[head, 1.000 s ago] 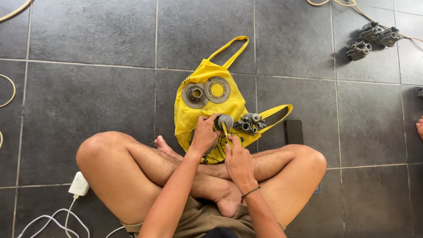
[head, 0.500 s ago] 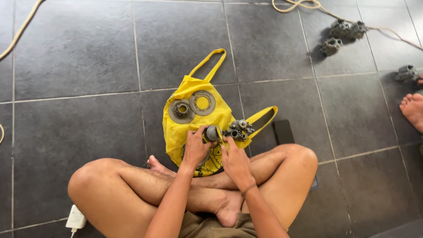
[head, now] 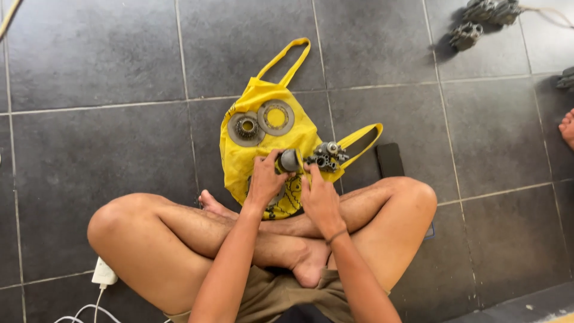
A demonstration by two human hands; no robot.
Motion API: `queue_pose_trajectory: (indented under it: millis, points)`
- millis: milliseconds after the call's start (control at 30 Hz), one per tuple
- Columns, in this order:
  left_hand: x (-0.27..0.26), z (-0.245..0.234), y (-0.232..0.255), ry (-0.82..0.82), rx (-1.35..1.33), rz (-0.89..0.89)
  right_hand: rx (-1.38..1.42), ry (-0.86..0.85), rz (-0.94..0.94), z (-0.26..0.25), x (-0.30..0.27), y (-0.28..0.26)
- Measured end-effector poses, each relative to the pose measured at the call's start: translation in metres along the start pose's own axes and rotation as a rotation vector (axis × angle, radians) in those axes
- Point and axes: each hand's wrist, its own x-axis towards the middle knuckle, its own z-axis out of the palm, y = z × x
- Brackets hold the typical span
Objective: Cleaning motorcycle engine components like a clutch basket using a brush and cleaning solution.
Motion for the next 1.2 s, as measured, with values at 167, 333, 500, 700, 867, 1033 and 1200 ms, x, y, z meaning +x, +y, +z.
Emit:
queue_pose_trajectory:
  millis: [167,333,500,700,867,1033,1200]
  points:
    - [-0.003,0.0,0.001,0.009,0.017,0.006,0.01,0.015,-0.036,-0.004,-0.007,-0.01]
    - [-0.006,-0.005,0.005,0.019,-0.006,0.019,-0.042,-0.014,0.013,-0.001,-0.029,-0.006]
    - [-0.009,-0.009,0.011,-0.015,-0.008,-0.013,-0.05,0.036,-0.005,-0.01,-0.003,-0.024]
    - [-0.01,-0.009,0.01,-0.013,-0.038,-0.018,-0.026,-0.021,0.024,-0.001,-0.029,-0.003]
    - [-0.009,-0.006,0.003,0.019,-0.024,0.027,-0.034,0.002,0.068,-0.001,-0.021,-0.005]
    - [-0.012,-0.008,0.008,0.038,-0.023,0.049,0.007,0.071,0.004,-0.005,-0.002,-0.009]
    - [-0.014,-0.017,0.018,0.015,-0.008,0.002,-0.001,0.015,0.101,-0.002,-0.037,-0.003]
